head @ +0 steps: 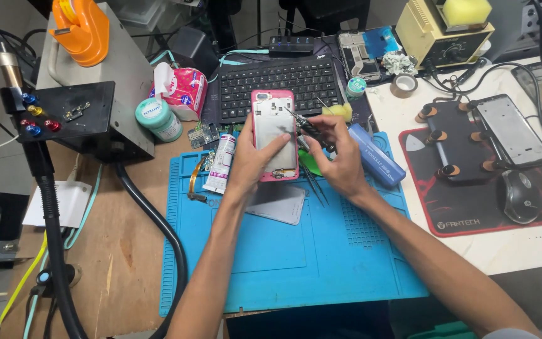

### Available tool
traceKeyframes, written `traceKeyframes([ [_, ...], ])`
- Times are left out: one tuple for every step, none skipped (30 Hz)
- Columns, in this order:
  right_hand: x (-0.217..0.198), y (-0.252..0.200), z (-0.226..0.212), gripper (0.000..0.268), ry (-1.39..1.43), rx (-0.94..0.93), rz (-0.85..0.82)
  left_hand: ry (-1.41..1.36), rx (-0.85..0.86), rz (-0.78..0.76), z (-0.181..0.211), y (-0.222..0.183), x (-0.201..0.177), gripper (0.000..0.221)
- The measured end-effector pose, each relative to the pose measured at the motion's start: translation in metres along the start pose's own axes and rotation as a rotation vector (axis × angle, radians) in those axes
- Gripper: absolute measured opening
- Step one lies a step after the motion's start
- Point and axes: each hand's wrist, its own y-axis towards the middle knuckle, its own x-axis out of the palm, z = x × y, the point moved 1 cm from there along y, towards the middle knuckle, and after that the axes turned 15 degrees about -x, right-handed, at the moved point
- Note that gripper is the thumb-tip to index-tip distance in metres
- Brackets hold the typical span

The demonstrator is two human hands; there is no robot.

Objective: Performing final assembly of a smartphone by installing and securing small internal components using precision tools like tweezers and a spudger.

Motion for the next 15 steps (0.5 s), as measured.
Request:
traceKeyframes([
  [-0.002, 0.001, -0.002, 0.030, -0.046, -0.027, -0.028, 0.041, 0.043, -0.010, -0.002, 0.002, 0.000, 0.059],
  [-0.001, 0.000, -0.003, 0.030, -0.047, -0.023, -0.029, 0.041, 0.039, -0.011, 0.005, -0.005, 0.003, 0.059],
  [-0.001, 0.000, -0.004, 0.029, -0.086, -0.049, -0.049, 0.019, 0.060, -0.058, 0.014, -0.012, 0.006, 0.079],
  [0.000, 0.002, -0.004, 0.029, -0.126, -0.080, -0.069, -0.001, 0.085, -0.106, 0.023, -0.017, 0.008, 0.100],
  [-0.001, 0.002, -0.007, 0.029, -0.127, -0.080, -0.068, -0.001, 0.086, -0.108, 0.030, -0.021, 0.010, 0.100],
  [-0.002, 0.002, -0.010, 0.027, -0.146, -0.073, -0.087, 0.002, 0.134, -0.121, 0.036, -0.026, 0.011, 0.096],
  [-0.003, 0.002, -0.013, 0.025, -0.165, -0.066, -0.106, 0.006, 0.182, -0.134, 0.043, -0.031, 0.013, 0.092],
  [-0.002, 0.003, -0.014, 0.025, -0.166, -0.065, -0.105, 0.006, 0.181, -0.135, 0.033, -0.023, 0.010, 0.092],
  [-0.002, 0.004, -0.015, 0.025, -0.188, -0.071, -0.105, 0.057, 0.179, -0.101, 0.023, -0.016, 0.007, 0.068],
  [-0.002, 0.004, -0.016, 0.025, -0.209, -0.075, -0.106, 0.107, 0.175, -0.065, 0.012, -0.009, 0.005, 0.048],
  [-0.003, 0.002, -0.012, 0.025, -0.209, -0.072, -0.107, 0.107, 0.171, -0.066, 0.008, -0.006, 0.004, 0.048],
  [-0.003, 0.000, -0.008, 0.024, -0.221, -0.078, -0.114, 0.114, 0.160, -0.055, 0.004, -0.003, 0.003, 0.035],
  [-0.002, -0.001, -0.005, 0.023, -0.234, -0.084, -0.121, 0.120, 0.149, -0.045, 0.001, 0.000, 0.002, 0.023],
  [-0.002, -0.003, -0.002, 0.023, -0.233, -0.082, -0.122, 0.120, 0.147, -0.044, 0.000, 0.001, 0.001, 0.023],
  [-0.002, -0.004, 0.000, 0.023, -0.253, -0.103, -0.122, 0.116, 0.123, -0.039, -0.002, 0.001, 0.001, 0.021],
])
